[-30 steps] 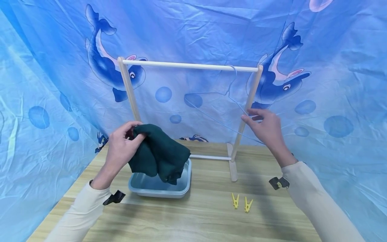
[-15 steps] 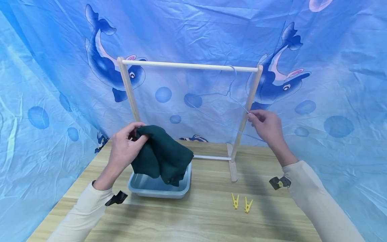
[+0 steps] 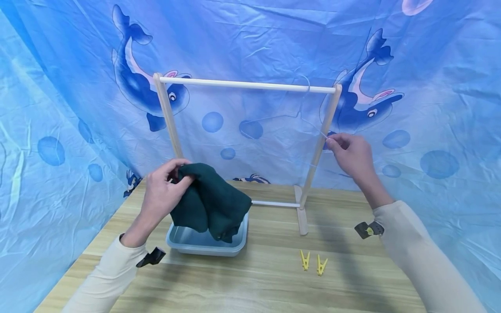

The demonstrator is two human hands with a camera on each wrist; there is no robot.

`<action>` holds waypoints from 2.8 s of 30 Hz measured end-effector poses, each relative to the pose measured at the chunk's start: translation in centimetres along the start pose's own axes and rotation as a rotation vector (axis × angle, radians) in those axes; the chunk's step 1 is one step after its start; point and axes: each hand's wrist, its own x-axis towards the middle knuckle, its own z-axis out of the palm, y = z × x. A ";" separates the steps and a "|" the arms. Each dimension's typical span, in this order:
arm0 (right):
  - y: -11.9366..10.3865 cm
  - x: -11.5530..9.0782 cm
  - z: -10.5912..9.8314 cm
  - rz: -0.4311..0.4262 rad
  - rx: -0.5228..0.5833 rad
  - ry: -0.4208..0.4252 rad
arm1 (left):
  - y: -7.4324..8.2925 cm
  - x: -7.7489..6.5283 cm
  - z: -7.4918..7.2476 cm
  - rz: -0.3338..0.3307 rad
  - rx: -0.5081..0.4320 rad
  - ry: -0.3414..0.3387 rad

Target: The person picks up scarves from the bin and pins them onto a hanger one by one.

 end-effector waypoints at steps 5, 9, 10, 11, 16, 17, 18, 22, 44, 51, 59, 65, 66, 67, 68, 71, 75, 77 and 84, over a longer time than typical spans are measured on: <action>-0.5 0.2 -0.6 0.007 -0.006 -0.004 | 0.0 0.0 -0.1 -0.002 0.009 0.004; -1.0 0.2 -0.9 0.019 -0.005 -0.014 | 0.0 0.2 -0.2 0.011 0.007 0.011; -1.1 0.2 -1.0 0.020 -0.006 -0.016 | 0.1 0.3 -0.3 0.016 0.003 0.012; -1.2 0.2 -1.0 0.021 -0.006 -0.016 | 0.1 0.4 -0.3 0.022 -0.005 0.013; -1.5 0.0 -1.2 0.010 -0.006 -0.013 | 0.3 0.8 -0.4 0.051 -0.041 0.016; -1.5 0.0 -1.3 0.010 -0.008 -0.011 | 0.4 0.8 -0.4 0.055 -0.046 0.016; -1.6 0.0 -1.4 0.009 -0.008 -0.008 | 0.5 0.9 -0.4 0.060 -0.047 0.017; -2.0 0.2 -2.1 0.007 -0.017 0.000 | 0.8 1.0 -0.5 0.074 -0.046 0.012; -3.8 -1.2 -1.8 -0.123 0.044 0.016 | 3.1 2.9 -1.4 0.072 -0.037 0.006; -4.1 -1.6 -0.3 -0.203 0.107 -0.016 | 3.4 2.9 -1.4 0.070 -0.034 0.016; -3.6 -2.0 1.8 -0.249 0.160 -0.049 | 3.7 2.9 -1.4 0.074 -0.025 0.017; -3.4 -2.3 3.4 -0.255 0.184 -0.070 | 3.9 2.8 -1.4 0.088 -0.050 0.015; -3.4 -2.4 3.7 -0.252 0.190 -0.078 | 3.9 2.8 -1.3 0.091 -0.057 0.015; -3.3 -2.4 4.0 -0.253 0.198 -0.085 | 4.0 2.8 -1.3 0.090 -0.060 0.013; -3.3 -2.4 4.2 -0.253 0.203 -0.090 | 4.0 2.8 -1.3 0.090 -0.062 0.012; -3.1 -2.6 4.9 -0.251 0.203 -0.107 | 4.1 2.9 -1.2 0.089 -0.077 0.004; -2.9 -2.7 5.8 -0.252 0.207 -0.118 | 4.3 3.0 -1.0 0.085 -0.096 -0.005; -2.9 -2.7 6.2 -0.255 0.217 -0.118 | 4.3 3.1 -0.8 0.079 -0.104 -0.003; -2.7 -3.0 7.4 -0.284 0.297 -0.130 | 4.4 3.4 -0.6 0.080 -0.111 0.032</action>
